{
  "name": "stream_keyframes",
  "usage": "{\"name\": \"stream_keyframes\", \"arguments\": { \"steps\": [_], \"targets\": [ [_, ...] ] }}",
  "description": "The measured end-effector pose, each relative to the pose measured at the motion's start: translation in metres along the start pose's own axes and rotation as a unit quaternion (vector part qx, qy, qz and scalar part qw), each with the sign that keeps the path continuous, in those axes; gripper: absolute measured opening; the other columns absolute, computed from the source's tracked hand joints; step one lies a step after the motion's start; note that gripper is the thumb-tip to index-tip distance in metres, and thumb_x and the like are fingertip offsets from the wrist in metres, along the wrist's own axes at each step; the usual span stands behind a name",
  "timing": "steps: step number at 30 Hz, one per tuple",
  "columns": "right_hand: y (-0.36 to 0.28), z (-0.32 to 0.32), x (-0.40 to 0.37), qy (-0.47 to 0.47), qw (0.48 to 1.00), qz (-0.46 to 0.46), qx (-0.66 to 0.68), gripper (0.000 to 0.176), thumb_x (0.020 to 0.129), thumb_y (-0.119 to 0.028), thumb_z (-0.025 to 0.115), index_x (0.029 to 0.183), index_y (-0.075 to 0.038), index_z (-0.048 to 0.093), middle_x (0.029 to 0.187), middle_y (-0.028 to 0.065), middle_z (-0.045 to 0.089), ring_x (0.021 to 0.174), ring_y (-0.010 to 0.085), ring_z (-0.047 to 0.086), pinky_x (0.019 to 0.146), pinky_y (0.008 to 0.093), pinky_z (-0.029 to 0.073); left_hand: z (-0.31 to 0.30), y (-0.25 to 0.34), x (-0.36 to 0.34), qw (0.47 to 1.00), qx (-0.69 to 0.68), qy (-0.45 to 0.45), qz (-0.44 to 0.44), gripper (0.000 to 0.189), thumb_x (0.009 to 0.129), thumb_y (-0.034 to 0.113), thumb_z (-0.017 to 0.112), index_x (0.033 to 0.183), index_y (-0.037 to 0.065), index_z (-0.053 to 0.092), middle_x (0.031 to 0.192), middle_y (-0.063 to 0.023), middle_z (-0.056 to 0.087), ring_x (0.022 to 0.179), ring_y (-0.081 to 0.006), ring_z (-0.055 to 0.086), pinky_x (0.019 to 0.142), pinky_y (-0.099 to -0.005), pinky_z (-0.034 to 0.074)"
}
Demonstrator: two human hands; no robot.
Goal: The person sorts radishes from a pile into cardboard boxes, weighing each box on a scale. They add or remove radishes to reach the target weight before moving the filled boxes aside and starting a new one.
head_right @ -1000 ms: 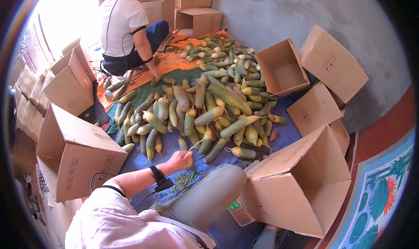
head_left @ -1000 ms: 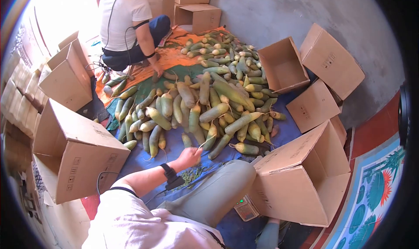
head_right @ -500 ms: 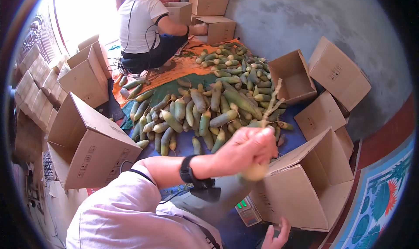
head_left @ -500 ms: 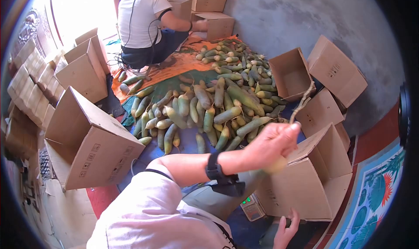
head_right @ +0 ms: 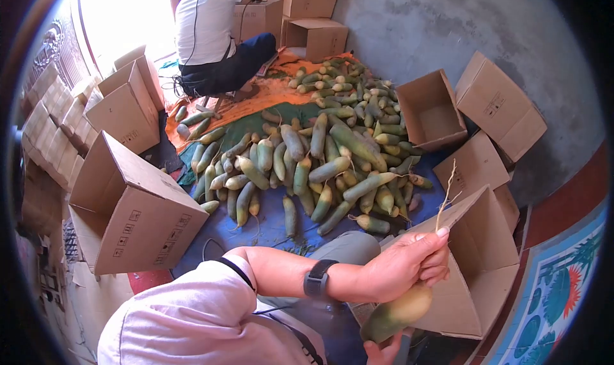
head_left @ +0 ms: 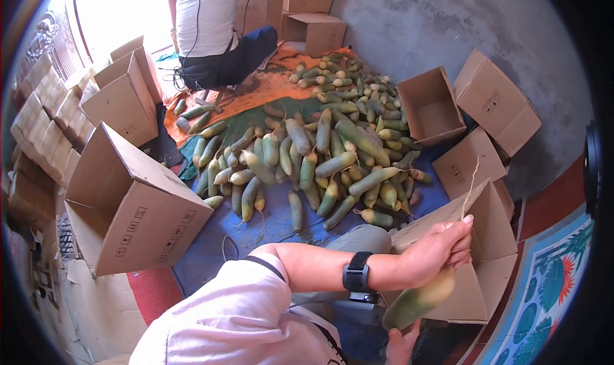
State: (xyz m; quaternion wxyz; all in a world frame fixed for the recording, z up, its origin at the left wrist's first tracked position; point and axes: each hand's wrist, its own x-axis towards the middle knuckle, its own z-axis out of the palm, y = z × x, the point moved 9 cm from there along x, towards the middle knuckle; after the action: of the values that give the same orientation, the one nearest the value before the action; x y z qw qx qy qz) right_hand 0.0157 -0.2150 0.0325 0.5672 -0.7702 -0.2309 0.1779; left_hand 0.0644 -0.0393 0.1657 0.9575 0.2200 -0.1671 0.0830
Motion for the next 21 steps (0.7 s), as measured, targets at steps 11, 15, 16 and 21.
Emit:
{"name": "stream_keyframes", "arguments": {
  "steps": [11,15,16,21],
  "targets": [
    [-0.015,-0.026,0.003,0.111,0.970,-0.015,0.214,0.052,0.087,-0.028,0.057,0.125,0.004,0.041,0.106,0.0166,0.056,0.091,0.0250,0.056,0.079,0.0345,0.045,-0.030,-0.013,0.031,0.983,0.182,-0.003,0.037,0.046,0.100,0.036,0.030,0.070,0.005,0.044,0.062,-0.0011,0.041,0.062,-0.0155,0.039,0.064,-0.0285,0.038],
    [-0.050,-0.080,-0.002,0.217,0.970,-0.063,0.094,0.045,0.090,-0.033,0.051,0.115,0.005,0.048,0.087,0.0157,0.059,0.074,0.0224,0.055,0.067,0.0324,0.043,-0.029,0.002,0.034,0.872,0.465,-0.033,0.151,0.040,0.097,0.035,0.038,0.108,-0.002,0.051,0.099,-0.0136,0.053,0.095,-0.0277,0.050,0.086,-0.0361,0.041],
    [-0.058,-0.092,-0.002,0.240,0.965,-0.071,0.080,0.044,0.090,-0.032,0.051,0.115,0.004,0.048,0.087,0.0159,0.059,0.074,0.0229,0.055,0.068,0.0329,0.044,-0.026,0.008,0.032,0.815,0.544,-0.012,0.200,0.041,0.096,0.033,0.042,0.117,-0.002,0.048,0.109,-0.0178,0.050,0.103,-0.0313,0.049,0.091,-0.0380,0.039],
    [-0.098,-0.149,-0.014,0.361,0.924,-0.064,-0.110,0.038,0.092,-0.024,0.051,0.118,0.004,0.049,0.091,0.0171,0.060,0.078,0.0247,0.058,0.071,0.0331,0.046,-0.046,-0.036,0.046,0.675,0.708,-0.086,0.189,0.063,0.081,0.036,0.061,0.130,0.002,0.040,0.136,-0.0194,0.037,0.130,-0.0360,0.029,0.106,-0.0484,0.026]
  ]
}}
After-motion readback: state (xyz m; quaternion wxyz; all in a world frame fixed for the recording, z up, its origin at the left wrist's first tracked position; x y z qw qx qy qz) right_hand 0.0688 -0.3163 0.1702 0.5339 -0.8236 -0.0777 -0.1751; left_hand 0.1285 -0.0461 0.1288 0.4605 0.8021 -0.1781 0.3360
